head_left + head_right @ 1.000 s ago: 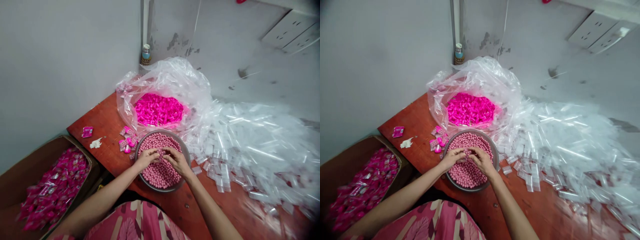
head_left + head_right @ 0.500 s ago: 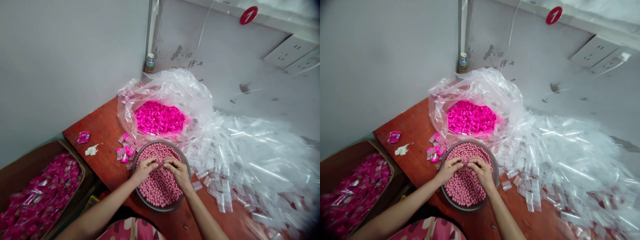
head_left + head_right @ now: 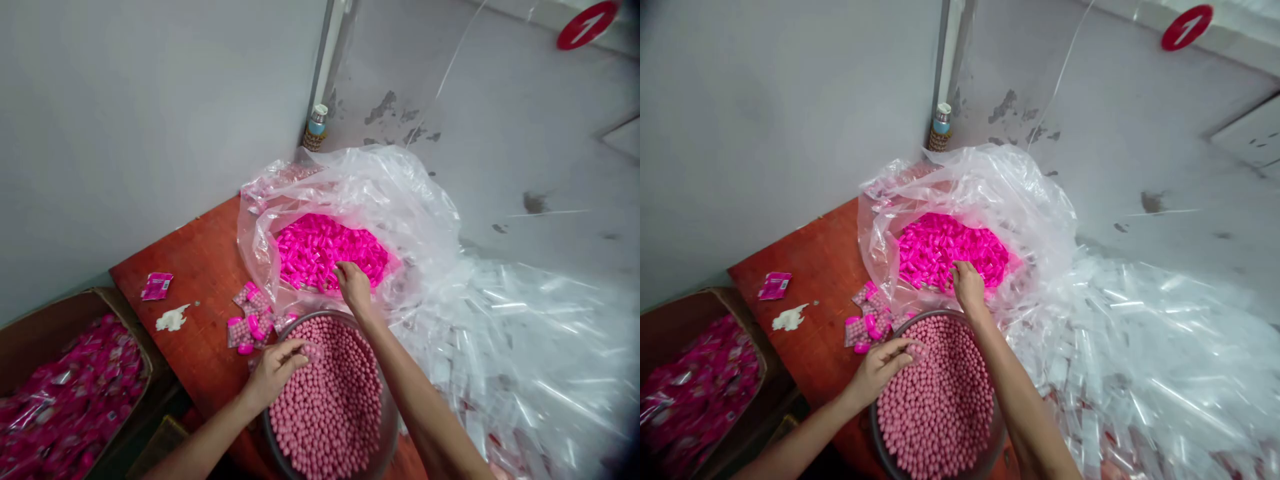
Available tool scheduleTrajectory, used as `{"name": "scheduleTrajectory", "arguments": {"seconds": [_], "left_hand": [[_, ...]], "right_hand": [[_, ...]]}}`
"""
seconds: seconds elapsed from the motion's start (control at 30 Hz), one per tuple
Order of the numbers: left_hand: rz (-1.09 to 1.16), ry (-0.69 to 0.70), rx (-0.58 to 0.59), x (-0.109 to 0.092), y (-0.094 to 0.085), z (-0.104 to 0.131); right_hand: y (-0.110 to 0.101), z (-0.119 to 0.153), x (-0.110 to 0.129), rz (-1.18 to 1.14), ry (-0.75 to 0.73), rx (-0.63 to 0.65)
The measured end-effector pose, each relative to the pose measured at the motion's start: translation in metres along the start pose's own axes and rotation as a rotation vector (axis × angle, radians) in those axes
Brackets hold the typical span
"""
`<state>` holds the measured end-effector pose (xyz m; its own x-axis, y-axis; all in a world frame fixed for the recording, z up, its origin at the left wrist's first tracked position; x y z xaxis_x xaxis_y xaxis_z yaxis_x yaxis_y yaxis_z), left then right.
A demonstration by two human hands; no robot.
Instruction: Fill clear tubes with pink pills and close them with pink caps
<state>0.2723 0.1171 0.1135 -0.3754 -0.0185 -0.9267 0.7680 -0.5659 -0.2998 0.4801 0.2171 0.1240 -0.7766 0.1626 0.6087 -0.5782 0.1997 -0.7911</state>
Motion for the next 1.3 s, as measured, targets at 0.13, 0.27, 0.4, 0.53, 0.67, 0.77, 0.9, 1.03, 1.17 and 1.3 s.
{"name": "scheduleTrajectory", "arguments": {"seconds": [0.13,0.27,0.4,0.53,0.67,0.77,0.9,1.03,1.17,1.3], "left_hand": [[0.051,-0.069,-0.024,0.014,-0.006,-0.007],[0.104,-0.104,-0.02,0.017,-0.008,-0.012],[0.251,-0.149,-0.027,0.024,-0.002,-0.015],[0.423,-0.165,0.005,0.023,0.007,-0.015],[0.392,-0.134,-0.006,0.013,0.006,-0.013],[0.226,-0.091,-0.066,0.0,0.0,-0.013],[0.021,0.019,-0.106,-0.022,0.0,-0.011],[-0.153,0.138,-0.101,-0.043,0.009,-0.003],[-0.244,0.21,-0.077,-0.057,0.02,0.011],[-0.295,0.305,-0.008,-0.071,0.033,0.026]], "right_hand": [[0.032,-0.051,-0.002,0.347,0.05,0.077],[0.052,-0.066,-0.009,0.418,0.09,0.139],[0.05,-0.066,-0.012,0.425,0.098,0.144],[0.03,-0.064,-0.013,0.395,0.12,0.12],[-0.003,-0.041,-0.016,0.342,0.136,0.1],[-0.024,0.002,-0.007,0.034,0.067,0.142],[-0.044,0.078,0.036,-0.481,-0.134,0.245],[-0.052,0.136,0.069,-0.479,-0.252,0.31],[-0.056,0.165,0.072,-0.33,-0.289,0.272],[-0.057,0.189,0.068,-0.162,-0.283,0.248]]}}
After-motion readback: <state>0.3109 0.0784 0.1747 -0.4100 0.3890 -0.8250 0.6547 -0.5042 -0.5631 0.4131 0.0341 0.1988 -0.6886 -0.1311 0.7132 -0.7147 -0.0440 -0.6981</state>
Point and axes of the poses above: each hand's wrist, its own z-axis away from the middle knuckle, its own y-axis out of the palm, x = y × z, the point moved 8 cm from there along -z, towards the middle knuckle, and after that the axes turned 13 degrees about -z, right-handed, at the moved point
